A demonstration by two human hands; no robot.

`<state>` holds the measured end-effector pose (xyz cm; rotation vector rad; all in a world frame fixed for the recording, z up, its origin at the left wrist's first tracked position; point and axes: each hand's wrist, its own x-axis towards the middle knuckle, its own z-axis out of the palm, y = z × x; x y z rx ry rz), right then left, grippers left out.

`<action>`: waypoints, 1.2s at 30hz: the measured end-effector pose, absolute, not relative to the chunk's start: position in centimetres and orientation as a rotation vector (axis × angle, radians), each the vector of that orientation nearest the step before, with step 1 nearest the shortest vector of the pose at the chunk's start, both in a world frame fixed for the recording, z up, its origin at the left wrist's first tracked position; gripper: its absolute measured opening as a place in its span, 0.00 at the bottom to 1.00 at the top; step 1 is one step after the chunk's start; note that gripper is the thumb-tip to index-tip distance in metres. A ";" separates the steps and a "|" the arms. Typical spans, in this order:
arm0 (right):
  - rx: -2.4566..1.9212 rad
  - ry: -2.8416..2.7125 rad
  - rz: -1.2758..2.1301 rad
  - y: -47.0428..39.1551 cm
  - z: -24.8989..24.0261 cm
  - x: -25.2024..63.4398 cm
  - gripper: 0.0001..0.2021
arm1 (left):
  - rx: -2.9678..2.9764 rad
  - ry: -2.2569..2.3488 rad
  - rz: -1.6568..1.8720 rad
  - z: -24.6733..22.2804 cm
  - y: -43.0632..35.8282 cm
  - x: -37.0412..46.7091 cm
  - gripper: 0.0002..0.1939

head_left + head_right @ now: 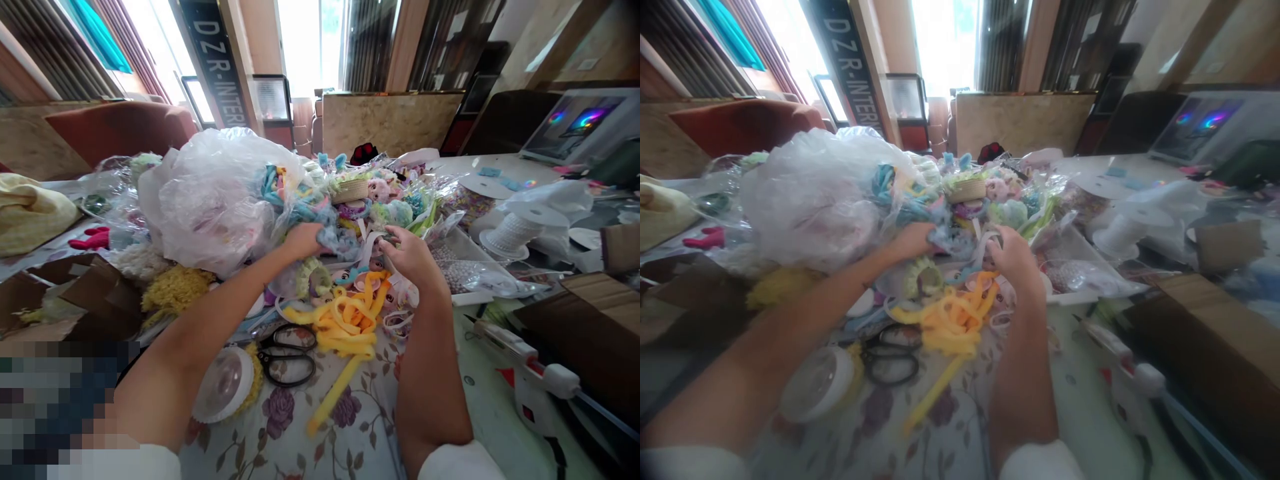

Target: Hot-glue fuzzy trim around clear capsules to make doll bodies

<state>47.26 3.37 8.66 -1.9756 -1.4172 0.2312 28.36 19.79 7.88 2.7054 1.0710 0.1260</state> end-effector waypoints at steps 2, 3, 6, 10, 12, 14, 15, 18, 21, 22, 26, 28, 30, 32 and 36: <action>-1.985 -1.384 0.222 3.1 8.6 47.7 0.28 | 2.649 1.144 0.262 8.8 20.8 27.8 0.18; -1.991 -1.376 0.227 3.1 8.5 47.8 0.28 | 2.618 1.161 0.310 9.2 21.1 27.6 0.17; -2.008 -1.399 0.262 3.1 8.6 47.7 0.29 | 2.544 1.153 0.430 10.1 21.3 27.3 0.17; -2.005 -1.418 0.278 3.1 8.8 47.6 0.29 | 2.465 1.129 0.590 11.3 20.8 27.8 0.15; -2.001 -1.382 0.256 3.0 8.8 47.8 0.29 | 2.427 1.119 0.646 12.0 20.7 28.2 0.14; -2.000 -1.340 0.224 2.8 8.8 48.0 0.28 | 2.393 1.104 0.691 12.5 20.7 28.6 0.14; -1.995 -1.324 0.202 2.7 8.8 48.1 0.28 | 2.377 1.091 0.708 12.7 20.7 28.8 0.14; -1.923 -1.315 0.162 2.5 9.2 47.8 0.32 | 2.338 1.022 0.720 12.9 20.5 29.9 0.18; -1.760 -1.412 0.174 2.8 9.6 46.4 0.41 | 2.317 0.913 0.656 12.7 19.2 31.5 0.22; -1.703 -1.463 0.185 3.1 9.7 45.8 0.44 | 2.314 0.871 0.620 12.7 18.6 32.1 0.22; -1.603 -1.621 0.210 4.6 9.3 44.0 0.50 | 2.276 0.666 0.402 13.2 15.7 33.2 0.15; -1.614 -1.640 0.190 5.2 8.8 43.9 0.46 | 2.206 0.531 0.142 13.9 15.3 32.8 0.13; -1.651 -1.628 0.184 5.4 8.3 44.3 0.34 | 2.140 0.433 -0.116 14.6 15.9 31.8 0.18; -1.748 -1.610 0.185 5.4 7.8 44.9 0.22 | 2.168 0.449 -0.200 15.1 17.2 30.5 0.25; -1.980 -1.642 0.126 5.4 7.2 45.6 0.18 | 2.626 0.757 -0.134 14.7 19.6 27.4 0.24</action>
